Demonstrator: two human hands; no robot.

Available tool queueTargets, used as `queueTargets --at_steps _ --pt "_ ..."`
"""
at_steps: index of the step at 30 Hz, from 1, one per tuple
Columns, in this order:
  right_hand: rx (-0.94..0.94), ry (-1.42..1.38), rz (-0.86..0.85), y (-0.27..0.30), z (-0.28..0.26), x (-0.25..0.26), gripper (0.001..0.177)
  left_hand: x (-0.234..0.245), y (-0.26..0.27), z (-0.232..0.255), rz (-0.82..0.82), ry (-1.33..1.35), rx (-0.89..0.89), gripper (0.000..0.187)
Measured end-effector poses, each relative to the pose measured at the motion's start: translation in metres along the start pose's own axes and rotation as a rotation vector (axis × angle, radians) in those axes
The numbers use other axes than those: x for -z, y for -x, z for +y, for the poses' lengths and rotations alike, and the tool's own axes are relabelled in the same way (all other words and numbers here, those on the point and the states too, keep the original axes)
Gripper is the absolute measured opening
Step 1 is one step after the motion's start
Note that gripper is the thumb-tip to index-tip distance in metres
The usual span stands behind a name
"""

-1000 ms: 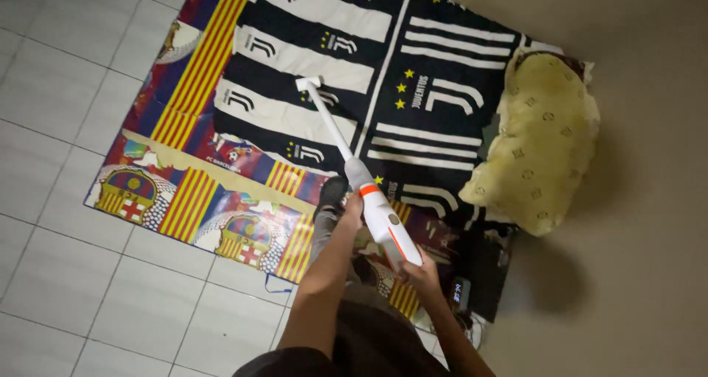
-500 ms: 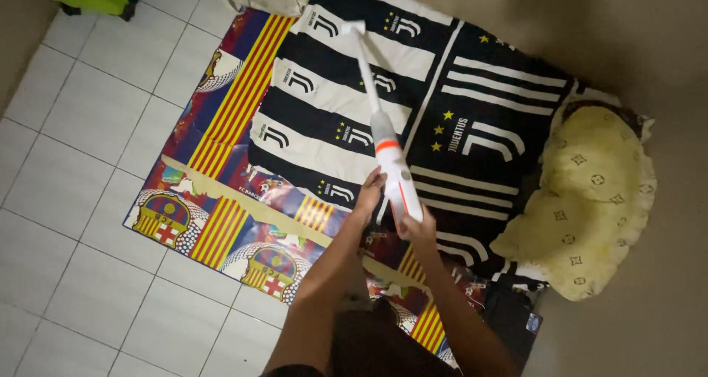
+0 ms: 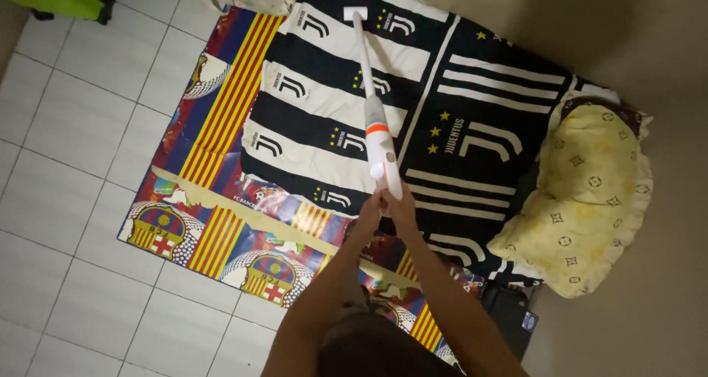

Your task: The person assembles a handheld vacuum cleaner by attaching its extension tube and vacuum head, then vacuums the bed cover.

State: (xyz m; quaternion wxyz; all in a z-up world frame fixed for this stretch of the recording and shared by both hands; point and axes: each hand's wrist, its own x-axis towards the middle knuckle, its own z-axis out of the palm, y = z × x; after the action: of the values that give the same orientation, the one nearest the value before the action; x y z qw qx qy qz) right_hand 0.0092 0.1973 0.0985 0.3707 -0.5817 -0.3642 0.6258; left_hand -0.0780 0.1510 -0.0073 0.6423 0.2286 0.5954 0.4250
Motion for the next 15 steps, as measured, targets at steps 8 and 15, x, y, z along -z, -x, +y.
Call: queueTargets --at_steps 8,15 --pt "0.059 0.064 -0.089 0.036 0.02 -0.005 0.05 0.024 0.05 0.037 -0.031 0.179 -0.015 0.058" --pt "-0.007 -0.277 -0.361 0.075 0.068 -0.021 0.048 0.071 0.093 0.021 -0.017 -0.077 -0.062 0.055"
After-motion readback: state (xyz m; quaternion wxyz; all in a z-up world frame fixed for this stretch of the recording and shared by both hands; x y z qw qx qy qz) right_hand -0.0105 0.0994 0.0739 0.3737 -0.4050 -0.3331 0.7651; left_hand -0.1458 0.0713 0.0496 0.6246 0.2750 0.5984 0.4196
